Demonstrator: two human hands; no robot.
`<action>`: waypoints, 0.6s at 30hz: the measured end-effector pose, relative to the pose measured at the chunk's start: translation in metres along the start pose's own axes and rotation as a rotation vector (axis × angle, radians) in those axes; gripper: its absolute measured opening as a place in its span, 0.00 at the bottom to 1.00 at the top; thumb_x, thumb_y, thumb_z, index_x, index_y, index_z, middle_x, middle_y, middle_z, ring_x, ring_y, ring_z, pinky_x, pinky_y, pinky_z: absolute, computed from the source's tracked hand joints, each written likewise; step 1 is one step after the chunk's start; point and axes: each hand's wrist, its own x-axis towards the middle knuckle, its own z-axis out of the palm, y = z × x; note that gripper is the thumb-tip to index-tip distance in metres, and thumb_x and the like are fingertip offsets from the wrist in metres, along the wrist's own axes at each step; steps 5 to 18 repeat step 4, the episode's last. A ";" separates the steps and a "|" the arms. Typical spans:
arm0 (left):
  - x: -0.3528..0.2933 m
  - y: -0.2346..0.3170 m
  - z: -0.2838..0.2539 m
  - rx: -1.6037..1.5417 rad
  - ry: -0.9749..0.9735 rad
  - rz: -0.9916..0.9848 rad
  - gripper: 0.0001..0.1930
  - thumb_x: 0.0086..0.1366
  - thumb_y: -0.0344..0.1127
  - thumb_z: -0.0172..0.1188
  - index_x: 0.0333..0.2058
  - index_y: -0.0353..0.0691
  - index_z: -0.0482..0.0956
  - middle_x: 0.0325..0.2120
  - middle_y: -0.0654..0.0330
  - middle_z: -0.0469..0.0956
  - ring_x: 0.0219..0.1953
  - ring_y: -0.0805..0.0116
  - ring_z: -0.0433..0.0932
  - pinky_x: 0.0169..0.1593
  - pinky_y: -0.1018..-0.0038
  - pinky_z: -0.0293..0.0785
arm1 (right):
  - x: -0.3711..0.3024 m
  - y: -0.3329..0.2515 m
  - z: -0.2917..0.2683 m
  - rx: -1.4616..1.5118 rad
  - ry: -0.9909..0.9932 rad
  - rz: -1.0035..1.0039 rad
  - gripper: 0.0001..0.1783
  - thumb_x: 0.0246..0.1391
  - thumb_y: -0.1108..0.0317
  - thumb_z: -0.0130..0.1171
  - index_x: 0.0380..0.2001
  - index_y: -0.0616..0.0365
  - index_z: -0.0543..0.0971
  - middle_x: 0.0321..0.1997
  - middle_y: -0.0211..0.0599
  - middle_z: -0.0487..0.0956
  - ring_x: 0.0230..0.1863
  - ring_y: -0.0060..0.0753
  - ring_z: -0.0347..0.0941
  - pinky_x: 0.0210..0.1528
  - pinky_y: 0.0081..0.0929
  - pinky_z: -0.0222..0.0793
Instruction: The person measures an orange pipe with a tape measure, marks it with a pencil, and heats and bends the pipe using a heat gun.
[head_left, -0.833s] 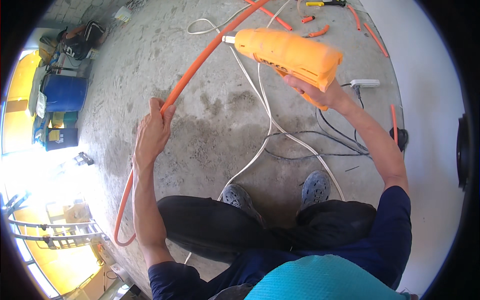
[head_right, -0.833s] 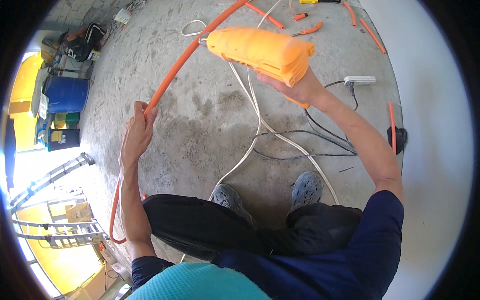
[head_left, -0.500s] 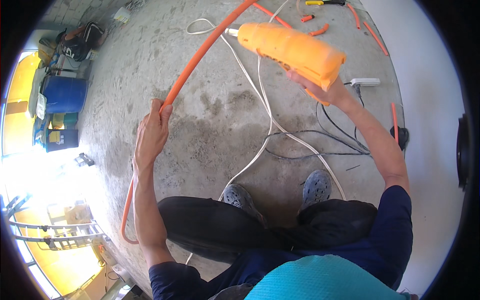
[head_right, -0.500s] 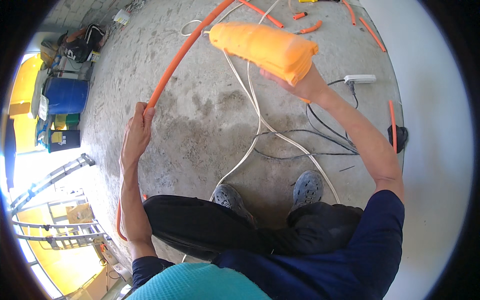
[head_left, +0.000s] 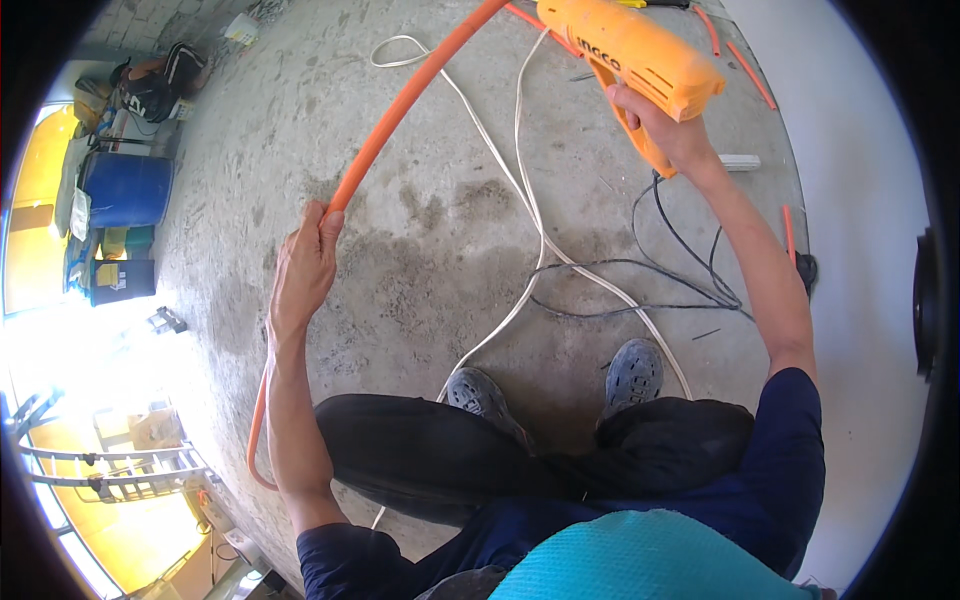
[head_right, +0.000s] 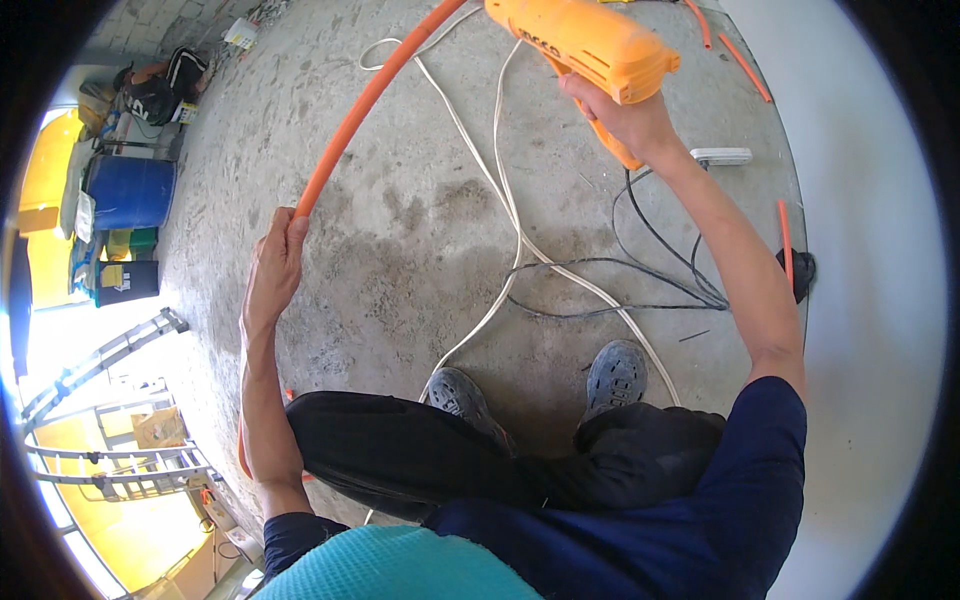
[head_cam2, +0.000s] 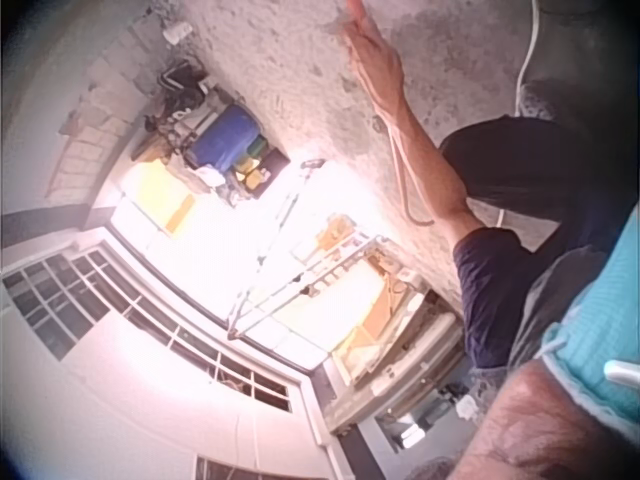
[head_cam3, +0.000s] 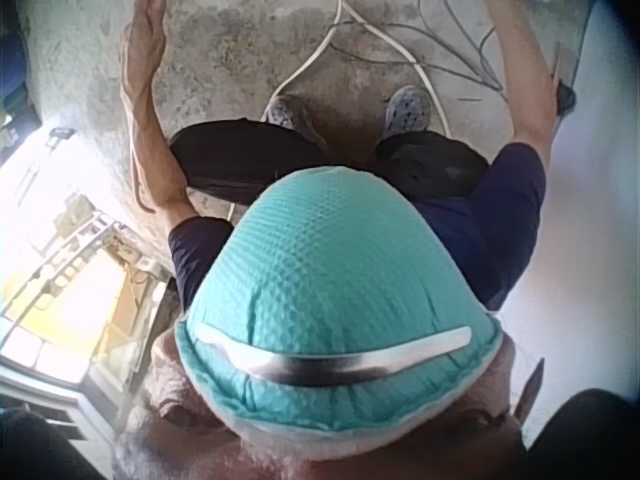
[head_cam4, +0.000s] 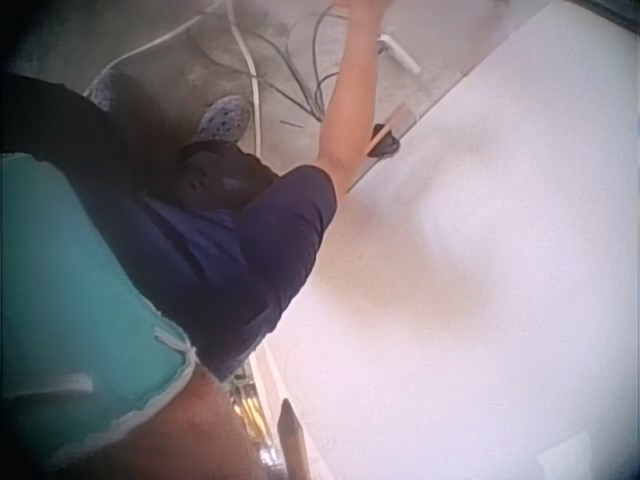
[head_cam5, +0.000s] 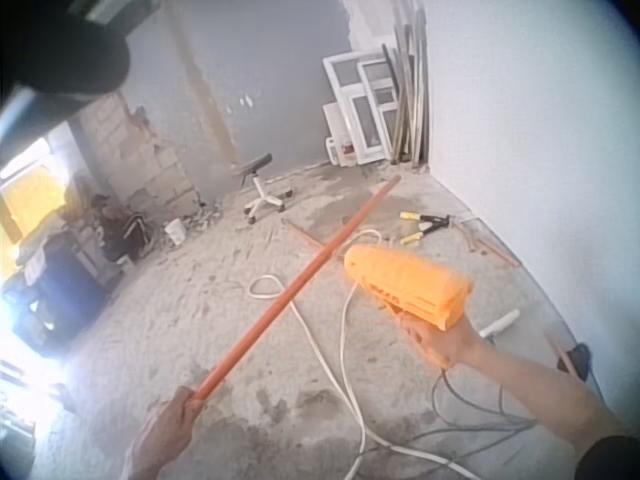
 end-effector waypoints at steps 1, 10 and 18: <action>0.000 -0.001 0.000 0.001 0.001 -0.002 0.17 0.79 0.49 0.47 0.47 0.38 0.71 0.22 0.45 0.73 0.26 0.44 0.74 0.34 0.55 0.68 | 0.001 -0.001 0.001 0.052 0.037 0.024 0.07 0.59 0.69 0.67 0.30 0.54 0.78 0.23 0.21 0.74 0.21 0.13 0.66 0.25 0.18 0.63; -0.001 -0.001 0.000 0.047 -0.010 -0.008 0.18 0.79 0.49 0.46 0.47 0.38 0.72 0.24 0.43 0.75 0.28 0.44 0.77 0.36 0.53 0.69 | 0.003 0.005 -0.001 0.100 0.035 0.022 0.06 0.60 0.67 0.66 0.31 0.54 0.79 0.23 0.21 0.74 0.21 0.14 0.67 0.26 0.19 0.64; -0.001 -0.001 0.000 0.047 -0.010 -0.008 0.18 0.79 0.49 0.46 0.47 0.38 0.72 0.24 0.43 0.75 0.28 0.44 0.77 0.36 0.53 0.69 | 0.003 0.005 -0.001 0.100 0.035 0.022 0.06 0.60 0.67 0.66 0.31 0.54 0.79 0.23 0.21 0.74 0.21 0.14 0.67 0.26 0.19 0.64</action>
